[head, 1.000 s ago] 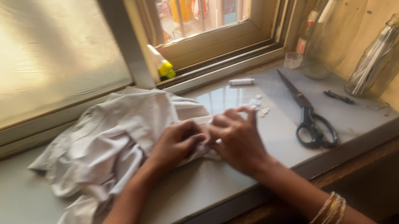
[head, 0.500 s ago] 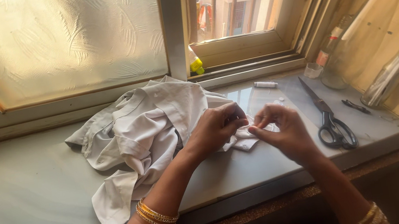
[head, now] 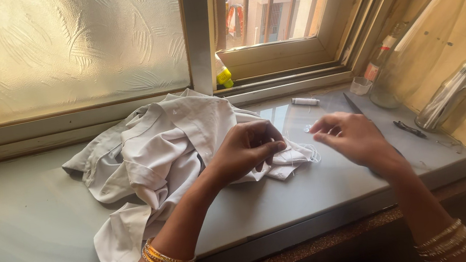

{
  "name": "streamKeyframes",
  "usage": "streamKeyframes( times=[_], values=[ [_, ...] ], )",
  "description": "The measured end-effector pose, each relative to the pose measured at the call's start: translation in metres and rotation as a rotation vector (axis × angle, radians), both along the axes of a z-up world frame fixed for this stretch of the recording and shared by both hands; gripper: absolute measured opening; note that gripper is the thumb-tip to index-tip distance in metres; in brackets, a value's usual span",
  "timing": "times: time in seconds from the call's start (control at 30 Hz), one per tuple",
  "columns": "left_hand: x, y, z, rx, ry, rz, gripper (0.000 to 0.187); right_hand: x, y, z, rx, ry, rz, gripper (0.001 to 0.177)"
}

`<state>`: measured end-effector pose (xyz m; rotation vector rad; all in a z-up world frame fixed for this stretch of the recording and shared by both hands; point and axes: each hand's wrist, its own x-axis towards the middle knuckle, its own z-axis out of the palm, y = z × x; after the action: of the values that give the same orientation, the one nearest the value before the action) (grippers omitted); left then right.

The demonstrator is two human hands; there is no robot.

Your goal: The person sews a button onto a white shirt using a needle and thread. They repeatedly pass the needle through the fabric and button, pull the thread taut, and trim the thread with scissors.

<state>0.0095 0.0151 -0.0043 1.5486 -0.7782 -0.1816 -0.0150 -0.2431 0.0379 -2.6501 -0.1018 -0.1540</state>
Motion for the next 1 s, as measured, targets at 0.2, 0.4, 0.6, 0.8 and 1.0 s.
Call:
streamKeyframes(
  times=[0.2,0.4,0.6,0.8,1.0],
  values=[
    [-0.001,-0.001,0.001,0.048,0.078,-0.088,0.014,0.045,0.020,-0.007,-0.192,0.022,-0.073,0.028],
    [-0.007,-0.004,0.004,0.132,0.003,0.030,0.013,0.094,0.041,-0.023,-0.380,0.235,-0.089,0.037],
    [-0.001,-0.006,0.001,0.074,-0.037,0.129,0.013,0.115,0.037,-0.035,-0.345,0.319,-0.033,0.030],
    [0.005,-0.005,-0.002,-0.115,-0.010,0.110,0.014,0.110,0.014,-0.048,0.013,0.310,0.065,0.025],
    [0.016,0.007,-0.002,-0.436,0.234,0.260,0.016,0.102,-0.029,-0.010,0.634,0.161,0.027,0.024]
  ],
)
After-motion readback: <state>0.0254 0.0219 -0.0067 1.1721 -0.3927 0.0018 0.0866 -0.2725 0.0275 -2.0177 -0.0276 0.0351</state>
